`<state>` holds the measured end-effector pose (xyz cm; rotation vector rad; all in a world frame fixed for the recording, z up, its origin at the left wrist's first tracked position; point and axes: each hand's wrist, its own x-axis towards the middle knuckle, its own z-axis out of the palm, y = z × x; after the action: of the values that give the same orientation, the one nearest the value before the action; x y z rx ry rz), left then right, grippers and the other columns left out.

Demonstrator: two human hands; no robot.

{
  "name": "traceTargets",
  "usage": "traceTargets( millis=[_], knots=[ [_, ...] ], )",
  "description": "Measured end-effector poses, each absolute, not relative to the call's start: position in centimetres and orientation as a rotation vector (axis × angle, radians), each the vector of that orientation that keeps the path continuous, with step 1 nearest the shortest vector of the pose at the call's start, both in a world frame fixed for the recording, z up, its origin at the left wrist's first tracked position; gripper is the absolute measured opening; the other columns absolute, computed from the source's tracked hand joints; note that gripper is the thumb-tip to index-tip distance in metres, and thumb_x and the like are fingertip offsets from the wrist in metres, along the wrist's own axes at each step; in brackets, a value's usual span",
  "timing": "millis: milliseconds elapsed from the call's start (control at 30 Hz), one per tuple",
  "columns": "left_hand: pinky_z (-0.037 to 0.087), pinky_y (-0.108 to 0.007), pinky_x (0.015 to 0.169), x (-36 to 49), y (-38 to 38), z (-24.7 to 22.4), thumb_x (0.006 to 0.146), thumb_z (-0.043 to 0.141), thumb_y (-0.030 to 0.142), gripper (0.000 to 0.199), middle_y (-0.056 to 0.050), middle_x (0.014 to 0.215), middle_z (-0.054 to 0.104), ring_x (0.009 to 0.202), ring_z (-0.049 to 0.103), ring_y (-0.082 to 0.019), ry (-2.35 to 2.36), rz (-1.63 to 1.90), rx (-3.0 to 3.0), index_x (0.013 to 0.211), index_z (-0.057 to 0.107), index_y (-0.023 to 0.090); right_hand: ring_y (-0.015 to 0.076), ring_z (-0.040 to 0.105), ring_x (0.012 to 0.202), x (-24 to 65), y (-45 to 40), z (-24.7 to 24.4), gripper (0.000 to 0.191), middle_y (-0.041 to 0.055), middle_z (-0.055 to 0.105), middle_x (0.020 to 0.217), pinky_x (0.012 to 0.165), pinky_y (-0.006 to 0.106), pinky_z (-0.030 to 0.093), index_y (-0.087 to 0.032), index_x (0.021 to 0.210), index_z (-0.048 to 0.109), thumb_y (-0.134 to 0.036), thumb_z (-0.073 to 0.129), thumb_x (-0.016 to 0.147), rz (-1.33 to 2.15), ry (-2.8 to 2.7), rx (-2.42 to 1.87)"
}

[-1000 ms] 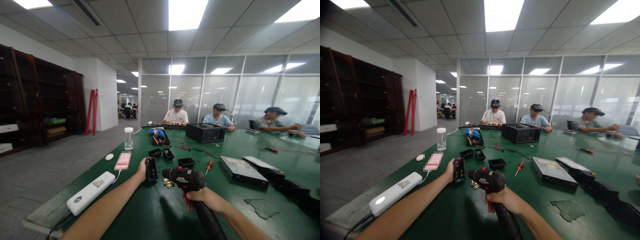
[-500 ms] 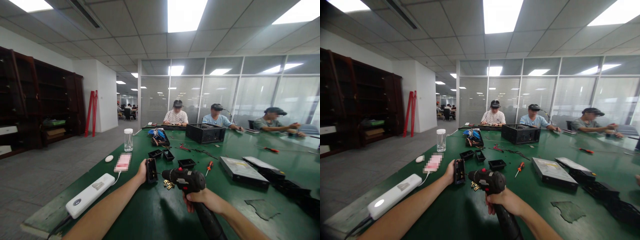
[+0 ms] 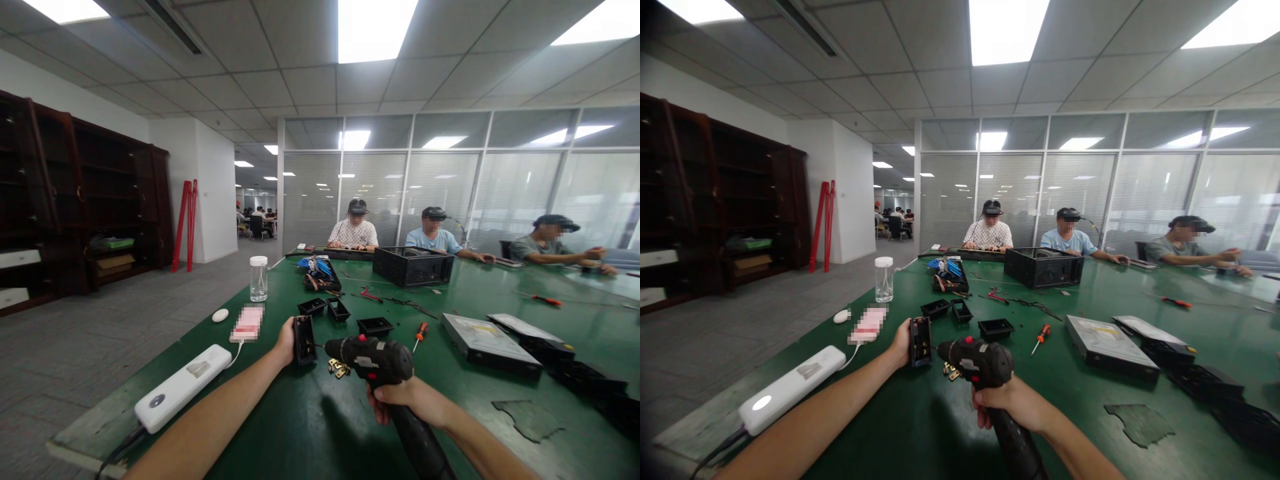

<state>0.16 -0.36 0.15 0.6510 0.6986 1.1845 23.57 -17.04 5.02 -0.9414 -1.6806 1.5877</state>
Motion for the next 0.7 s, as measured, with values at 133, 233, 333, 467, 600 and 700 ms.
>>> traceTargets(
  millis=[133, 233, 333, 467, 600, 700],
  knots=[
    [0.039, -0.028, 0.049, 0.29, -0.40, 0.28, 0.072, 0.041, 0.037, 0.027, -0.001, 0.052, 0.054, 0.044, 0.051, -0.016, 0.695, 1.189, 0.640, 0.069, 0.057, 0.016, 0.0128, 0.054, 0.053, 23.62, -17.08, 5.06, 0.024, 0.0037, 0.059, 0.059, 0.056, 0.027, 0.043, -0.009, 0.077, 0.057, -0.031, 0.057, 0.067, 1.587, -1.675, -0.958],
    [0.039, -0.028, 0.049, 0.35, -0.37, 0.24, 0.071, 0.042, 0.038, 0.027, -0.002, 0.051, 0.054, 0.044, 0.051, -0.016, 0.711, 1.184, 0.632, 0.066, 0.056, 0.016, 0.0126, 0.053, 0.052, 23.67, -17.06, 5.06, 0.024, 0.0038, 0.059, 0.059, 0.057, 0.028, 0.043, -0.009, 0.076, 0.057, -0.031, 0.057, 0.068, 1.589, -1.685, -0.951],
    [0.039, -0.028, 0.049, 0.32, -0.34, 0.18, 0.071, 0.041, 0.038, 0.029, -0.002, 0.050, 0.054, 0.043, 0.051, -0.016, 0.716, 1.179, 0.631, 0.065, 0.057, 0.015, 0.0124, 0.053, 0.052, 23.69, -17.00, 5.03, 0.024, 0.0037, 0.059, 0.059, 0.057, 0.028, 0.042, -0.009, 0.076, 0.057, -0.031, 0.056, 0.068, 1.589, -1.692, -0.958],
    [0.039, -0.028, 0.048, 0.27, -0.46, 0.27, 0.073, 0.038, 0.039, 0.032, -0.003, 0.050, 0.055, 0.043, 0.051, -0.016, 0.708, 1.169, 0.635, 0.069, 0.059, 0.014, 0.0128, 0.054, 0.053, 23.68, -16.93, 5.03, 0.025, 0.0032, 0.059, 0.058, 0.056, 0.028, 0.043, -0.010, 0.073, 0.056, -0.033, 0.058, 0.066, 1.586, -1.689, -0.974],
    [0.040, -0.028, 0.048, 0.32, -0.61, 0.38, 0.072, 0.039, 0.039, 0.032, -0.003, 0.050, 0.055, 0.044, 0.052, -0.017, 0.720, 1.174, 0.644, 0.068, 0.058, 0.014, 0.0127, 0.053, 0.052, 23.67, -16.94, 5.06, 0.024, 0.0034, 0.059, 0.057, 0.056, 0.028, 0.043, -0.009, 0.074, 0.057, -0.033, 0.057, 0.067, 1.584, -1.697, -0.969],
    [0.040, -0.028, 0.048, 0.33, -0.55, 0.31, 0.071, 0.041, 0.039, 0.029, -0.002, 0.050, 0.054, 0.044, 0.052, -0.017, 0.725, 1.176, 0.649, 0.066, 0.056, 0.015, 0.0127, 0.053, 0.052, 23.67, -16.99, 5.07, 0.023, 0.0033, 0.059, 0.057, 0.056, 0.028, 0.043, -0.010, 0.074, 0.057, -0.032, 0.056, 0.068, 1.576, -1.693, -0.980]
  ],
)
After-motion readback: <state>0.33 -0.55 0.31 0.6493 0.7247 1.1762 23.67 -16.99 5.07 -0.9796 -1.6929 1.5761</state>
